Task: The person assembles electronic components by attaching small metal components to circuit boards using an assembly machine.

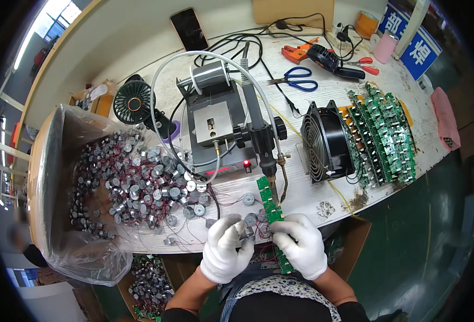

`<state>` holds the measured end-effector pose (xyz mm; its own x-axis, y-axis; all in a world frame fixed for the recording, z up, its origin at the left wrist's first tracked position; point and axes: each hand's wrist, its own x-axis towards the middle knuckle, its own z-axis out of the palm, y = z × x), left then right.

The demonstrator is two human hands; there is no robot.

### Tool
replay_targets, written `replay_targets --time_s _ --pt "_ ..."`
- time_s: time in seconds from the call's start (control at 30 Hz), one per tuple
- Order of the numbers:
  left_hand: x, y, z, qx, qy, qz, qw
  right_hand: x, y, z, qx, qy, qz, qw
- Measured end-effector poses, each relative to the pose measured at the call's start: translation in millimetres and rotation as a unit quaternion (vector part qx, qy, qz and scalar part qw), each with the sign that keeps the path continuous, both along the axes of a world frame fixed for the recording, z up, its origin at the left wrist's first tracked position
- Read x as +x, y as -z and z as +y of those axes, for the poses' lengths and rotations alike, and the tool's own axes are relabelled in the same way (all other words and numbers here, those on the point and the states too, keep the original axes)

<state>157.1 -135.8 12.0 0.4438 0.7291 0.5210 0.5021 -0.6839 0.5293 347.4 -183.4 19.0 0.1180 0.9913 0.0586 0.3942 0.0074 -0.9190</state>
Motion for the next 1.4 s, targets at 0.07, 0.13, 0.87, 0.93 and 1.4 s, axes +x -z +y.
replay_targets --time_s 0.07,0.13,0.87,0.93,1.4 --pt "2.1 -2.8 2.7 0.012 0.038 -0.019 0.999 0.5 1.5 -0.4 0.006 -0.015 -0.003 1.0" --pt "3.3 3.9 0.9 -0.001 0.073 -0.018 0.997 0.1 1.6 -0.8 0.0 -0.023 0.011 1.0" --pt "-2.0 -11.2 12.6 0.035 0.135 0.108 0.984 4.0 4.4 0.8 -0.046 0.036 0.07 0.996" --pt "-11.5 -5.9 18.8 0.02 0.102 0.163 0.981 -0.6 0.3 1.2 -0.051 0.05 0.073 0.995" --pt "5.5 -17.1 16.6 -0.05 0.1 0.032 0.993 -4.7 2.7 1.7 -0.015 0.038 0.029 0.999"
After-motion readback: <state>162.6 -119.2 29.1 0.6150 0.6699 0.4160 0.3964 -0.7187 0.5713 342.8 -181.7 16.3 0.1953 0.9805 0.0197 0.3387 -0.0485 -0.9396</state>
